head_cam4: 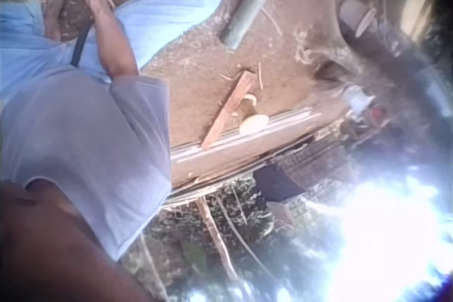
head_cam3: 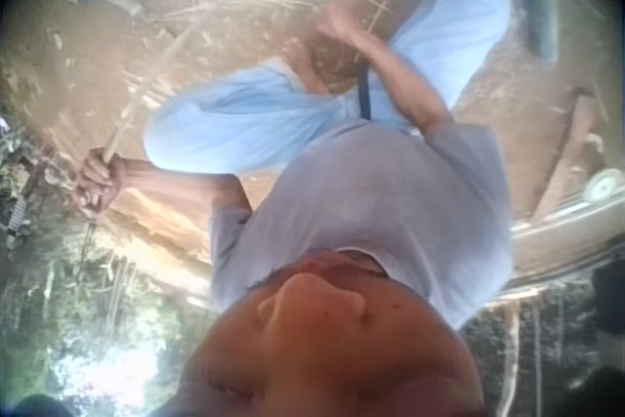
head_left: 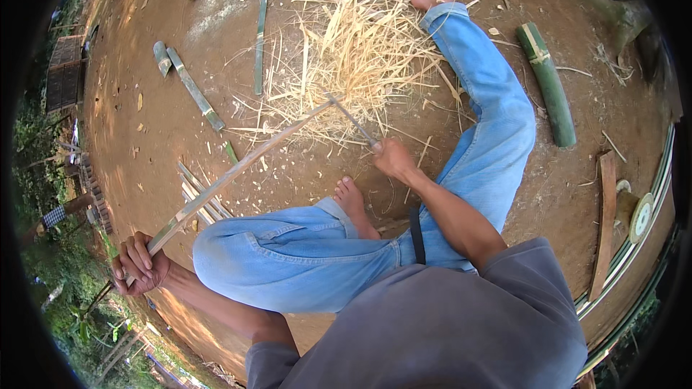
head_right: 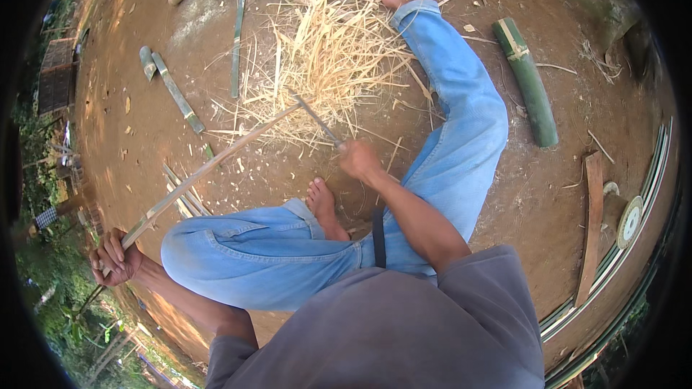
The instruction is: The person sits on the ground and uses a machete to shave a long piece of bamboo. They hold the bamboo with their left hand and repeatedly scrape the blade along its length to remove the outer layer, creating a pile of shavings.
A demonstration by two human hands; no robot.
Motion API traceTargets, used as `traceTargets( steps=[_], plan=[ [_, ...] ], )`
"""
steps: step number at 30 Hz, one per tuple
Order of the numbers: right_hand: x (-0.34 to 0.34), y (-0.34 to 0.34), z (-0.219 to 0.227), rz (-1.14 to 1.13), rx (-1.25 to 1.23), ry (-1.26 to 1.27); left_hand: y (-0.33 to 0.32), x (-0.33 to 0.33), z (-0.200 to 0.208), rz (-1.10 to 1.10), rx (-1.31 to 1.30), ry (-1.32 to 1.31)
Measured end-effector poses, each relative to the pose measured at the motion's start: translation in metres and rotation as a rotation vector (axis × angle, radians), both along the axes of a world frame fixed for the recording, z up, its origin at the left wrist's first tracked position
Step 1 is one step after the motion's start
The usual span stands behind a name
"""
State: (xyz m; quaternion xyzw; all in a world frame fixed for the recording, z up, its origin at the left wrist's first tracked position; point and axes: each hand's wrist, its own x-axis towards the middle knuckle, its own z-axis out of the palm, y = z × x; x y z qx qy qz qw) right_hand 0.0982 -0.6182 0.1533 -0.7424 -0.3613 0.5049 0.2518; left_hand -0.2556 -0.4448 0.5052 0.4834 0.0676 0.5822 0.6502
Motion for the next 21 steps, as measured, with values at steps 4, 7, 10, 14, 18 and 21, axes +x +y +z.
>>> traceTargets(
  steps=[4, 7, 10, 14, 18, 21],
  plan=[
    [-0.023, -0.004, 0.058, 0.224, 0.292, -0.006, 0.004, 0.001, -0.002, -0.062, 0.001, -0.062],
    [-0.025, -0.009, 0.025, 0.092, 0.22, 0.006, 0.007, 0.007, -0.005, -0.109, 0.012, -0.064],
    [-0.019, -0.008, -0.009, -0.005, 0.112, 0.009, 0.003, 0.007, -0.002, -0.089, 0.042, -0.058],
    [-0.026, -0.014, 0.018, 0.08, 0.221, -0.005, -0.001, 0.008, 0.0, -0.068, 0.019, -0.062],
    [-0.016, -0.006, -0.017, -0.063, 0.073, -0.043, 0.006, 0.016, 0.0, -0.078, 0.013, -0.069],
    [-0.018, -0.017, -0.017, 0.017, 0.12, -0.043, -0.001, 0.015, 0.002, -0.041, -0.023, -0.085]
  ],
)
